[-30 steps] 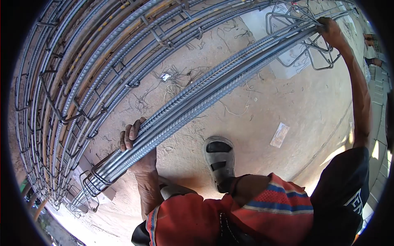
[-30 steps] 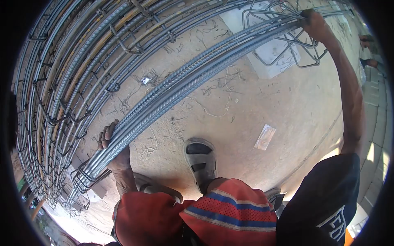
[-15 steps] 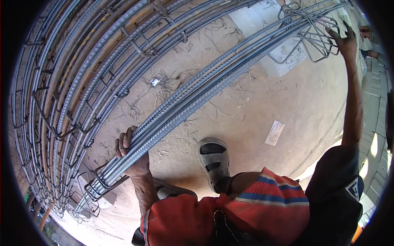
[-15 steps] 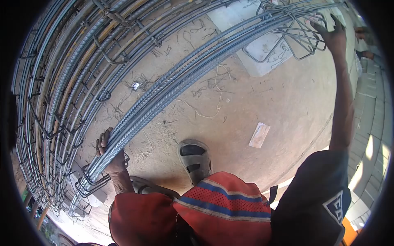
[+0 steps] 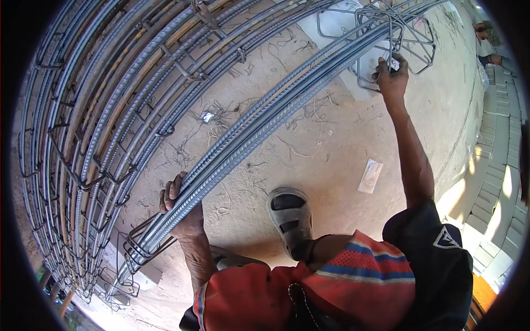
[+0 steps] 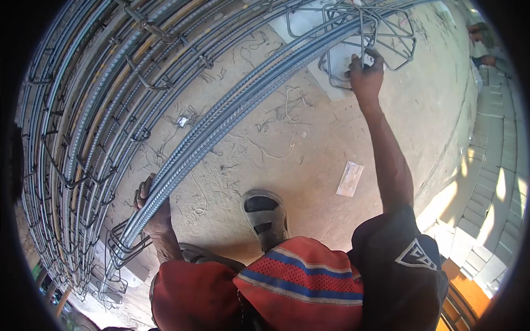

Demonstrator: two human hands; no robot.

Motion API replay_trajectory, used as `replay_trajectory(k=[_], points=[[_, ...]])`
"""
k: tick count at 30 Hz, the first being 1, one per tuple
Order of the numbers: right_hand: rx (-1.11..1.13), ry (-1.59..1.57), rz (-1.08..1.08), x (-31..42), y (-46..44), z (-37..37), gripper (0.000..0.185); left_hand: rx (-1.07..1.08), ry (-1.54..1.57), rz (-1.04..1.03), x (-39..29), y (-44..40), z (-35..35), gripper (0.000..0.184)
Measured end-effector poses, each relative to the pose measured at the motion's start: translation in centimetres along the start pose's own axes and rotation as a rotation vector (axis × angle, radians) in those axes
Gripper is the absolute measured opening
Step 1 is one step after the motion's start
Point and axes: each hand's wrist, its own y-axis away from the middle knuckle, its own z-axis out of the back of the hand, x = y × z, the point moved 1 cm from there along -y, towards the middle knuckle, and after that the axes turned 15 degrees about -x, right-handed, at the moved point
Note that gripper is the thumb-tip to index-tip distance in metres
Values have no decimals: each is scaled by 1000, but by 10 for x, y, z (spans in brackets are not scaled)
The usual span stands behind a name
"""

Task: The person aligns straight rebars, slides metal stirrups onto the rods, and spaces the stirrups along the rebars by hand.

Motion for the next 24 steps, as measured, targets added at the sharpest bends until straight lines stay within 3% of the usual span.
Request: replay_trajectory(k=[1, 2, 3, 5, 6, 7, 8, 9, 11, 13, 14, 16, 18, 21, 22, 24], points=[[6, 120, 65, -8, -7, 11, 30, 95, -229, -142, 0, 10, -7, 24], [-148, 302, 587, -22, -33, 20, 23, 68, -191, -132, 1, 6, -2, 23], [-172, 501, 625, -20, -57, 35, 18, 42, -153, -123, 1, 3, 4, 22], [-163, 607, 747, -12, -130, 57, 14, 16, 132, 86, -5, -1, 18, 20], [-55, 662, 922, -11, -174, 53, 17, -5, 279, 189, -8, -4, 22, 18], [1, 765, 948, -4, -199, 37, 17, 26, 119, 117, -10, -4, 24, 17], [131, 898, 902, 9, -208, 25, 20, -125, 133, 84, -9, -2, 22, 16], [193, 894, 891, 3, -233, 8, 31, -19, 203, 117, -9, -1, 16, 16], [405, 868, 944, 13, -241, 11, 60, 242, 220, 114, -7, 4, 8, 18], [408, 786, 935, 63, -205, 48, 96, 154, 198, 99, -14, 14, 0, 19], [410, 628, 1170, 84, -189, 60, 93, 110, 187, 92, -18, 18, -4, 20], [434, 430, 1388, 118, -119, 48, 85, 308, 100, 11, -19, -2, 17, 20], [441, 455, 1484, 101, -72, 18, 88, 110, 133, 33, -19, 8, 3, 22], [382, 487, 1364, 60, -73, -13, 88, 347, 290, 251, -15, 2, 8, 22], [346, 549, 1356, 51, -80, -10, 88, 22, 379, 170, -13, 6, 11, 20], [191, 555, 1369, 28, -115, 0, 86, 74, 345, 175, -10, 9, 16, 22]])
